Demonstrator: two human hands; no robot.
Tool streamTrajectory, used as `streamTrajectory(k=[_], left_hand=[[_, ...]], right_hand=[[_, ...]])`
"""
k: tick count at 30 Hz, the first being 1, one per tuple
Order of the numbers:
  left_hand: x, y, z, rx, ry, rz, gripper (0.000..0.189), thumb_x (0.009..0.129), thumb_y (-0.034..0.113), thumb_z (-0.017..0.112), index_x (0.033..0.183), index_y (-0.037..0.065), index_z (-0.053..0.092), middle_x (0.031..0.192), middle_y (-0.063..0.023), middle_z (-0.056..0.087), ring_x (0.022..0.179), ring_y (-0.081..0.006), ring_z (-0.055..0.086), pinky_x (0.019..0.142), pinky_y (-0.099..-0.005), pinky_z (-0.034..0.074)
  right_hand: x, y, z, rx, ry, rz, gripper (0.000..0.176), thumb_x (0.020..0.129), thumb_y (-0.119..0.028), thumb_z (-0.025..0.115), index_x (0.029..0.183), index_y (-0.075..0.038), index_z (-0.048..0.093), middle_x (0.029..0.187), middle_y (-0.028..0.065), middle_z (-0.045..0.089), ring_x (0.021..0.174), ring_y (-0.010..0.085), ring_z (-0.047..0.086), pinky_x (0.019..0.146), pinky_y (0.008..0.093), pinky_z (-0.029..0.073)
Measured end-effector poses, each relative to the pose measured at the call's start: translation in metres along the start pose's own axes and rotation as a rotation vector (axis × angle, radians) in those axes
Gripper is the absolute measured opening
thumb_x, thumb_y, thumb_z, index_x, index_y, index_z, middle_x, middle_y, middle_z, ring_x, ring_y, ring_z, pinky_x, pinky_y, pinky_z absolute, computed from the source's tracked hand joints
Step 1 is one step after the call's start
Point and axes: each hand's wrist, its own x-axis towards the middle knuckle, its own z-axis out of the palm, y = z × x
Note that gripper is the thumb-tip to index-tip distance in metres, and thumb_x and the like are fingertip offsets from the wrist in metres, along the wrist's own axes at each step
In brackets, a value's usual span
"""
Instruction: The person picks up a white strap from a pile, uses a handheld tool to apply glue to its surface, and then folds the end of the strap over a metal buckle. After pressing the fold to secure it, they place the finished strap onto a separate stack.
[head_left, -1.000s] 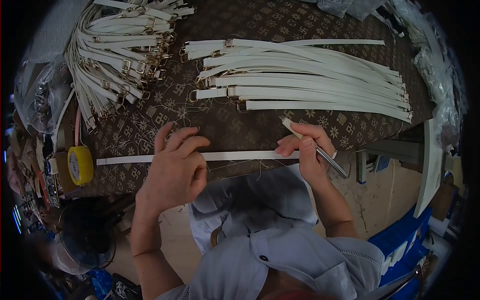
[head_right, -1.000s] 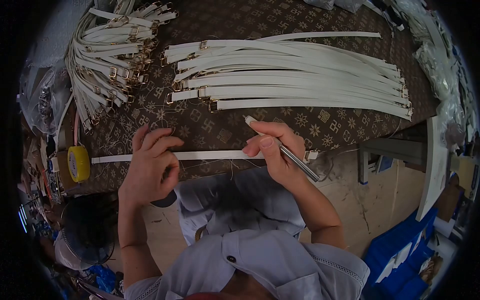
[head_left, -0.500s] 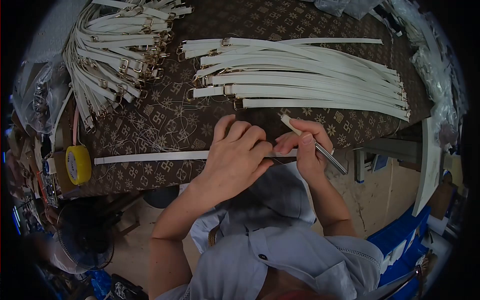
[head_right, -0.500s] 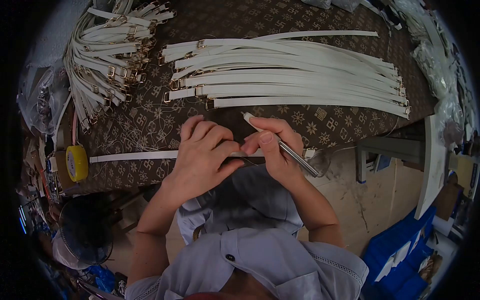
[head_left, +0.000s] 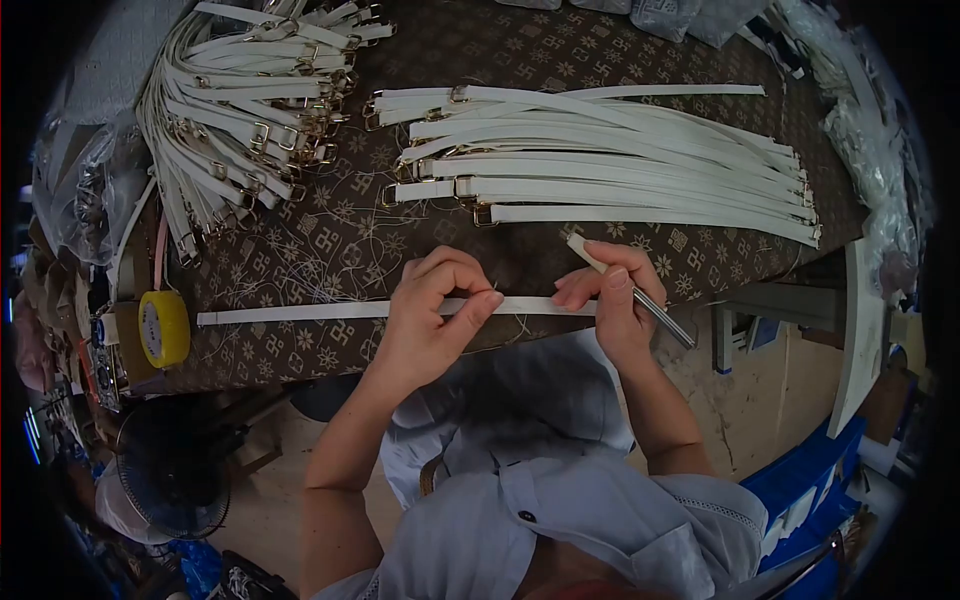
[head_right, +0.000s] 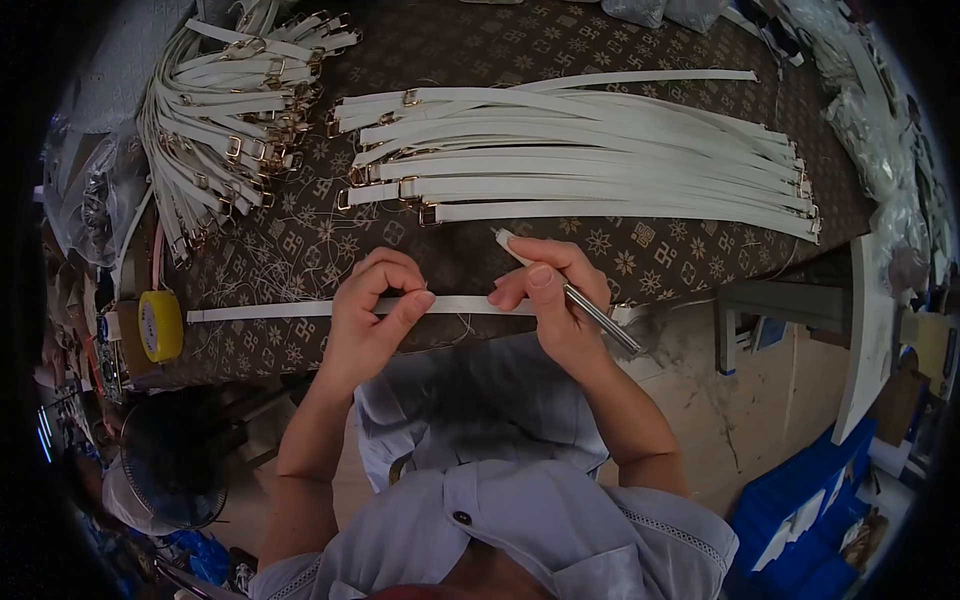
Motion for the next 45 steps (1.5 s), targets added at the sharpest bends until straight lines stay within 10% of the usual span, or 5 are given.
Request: streamTrajectory(k=[11, 16, 32, 41, 45], left_hand=[[-0.008, -0.006, -0.016, -0.392, 0.170, -0.158, 0.014, 0.075, 0.013, 0.070, 0.082, 0.009, 0.059, 0.090, -0.0050, 0.056, 0.082, -0.0188, 0.054, 0.083, -0.0325, 0.037], [-0.008, 0.007, -0.005, 0.483, -0.094, 0.287, 0.030, 0.068, 0.017, 0.074, 0.097, 0.012, 0.064, 0.092, -0.0010, 0.055, 0.090, -0.0197, 0.051, 0.086, -0.0353, 0.036], [0.001, 0.003, 0.009, 0.680, -0.107, 0.481, 0.016, 0.075, 0.011, 0.066, 0.090, 0.008, 0.062, 0.089, -0.0027, 0.054, 0.080, -0.0203, 0.054, 0.069, -0.0334, 0.044], [0.006, 0.021, 0.001, 0.021, -0.256, -0.098, 0.012, 0.091, 0.014, 0.051, 0.094, 0.003, 0.055, 0.064, -0.0056, 0.056, 0.053, -0.0151, 0.053, 0.052, -0.0273, 0.042], [0.002, 0.021, -0.001, -0.126, -0.272, -0.171, 0.013, 0.089, 0.012, 0.052, 0.097, 0.002, 0.055, 0.066, -0.0005, 0.053, 0.059, -0.0052, 0.050, 0.053, -0.0223, 0.040]], right_hand=[[0.000, 0.001, -0.001, -0.012, 0.008, -0.010, 0.037, 0.098, -0.033, 0.038, 0.110, 0.001, 0.048, 0.058, 0.0086, 0.054, 0.056, 0.0187, 0.059, 0.067, 0.0392, 0.053], [-0.001, 0.002, -0.001, -0.010, 0.007, -0.011, 0.038, 0.098, -0.033, 0.038, 0.109, 0.001, 0.048, 0.058, 0.0084, 0.054, 0.056, 0.0187, 0.059, 0.068, 0.0389, 0.053], [0.011, 0.004, 0.000, 0.028, 0.098, -0.071, 0.036, 0.098, -0.032, 0.038, 0.111, 0.000, 0.047, 0.060, 0.0094, 0.057, 0.058, 0.0198, 0.061, 0.068, 0.0382, 0.054], [0.034, -0.010, -0.011, 0.011, -0.021, -0.407, 0.019, 0.090, -0.006, 0.052, 0.108, -0.001, 0.053, 0.082, 0.0172, 0.065, 0.078, 0.0234, 0.066, 0.076, 0.0366, 0.053], [0.035, -0.027, -0.019, -0.473, -0.246, -0.495, 0.033, 0.075, 0.005, 0.062, 0.102, -0.011, 0.058, 0.094, 0.0112, 0.067, 0.092, 0.0287, 0.065, 0.083, 0.0377, 0.050]])
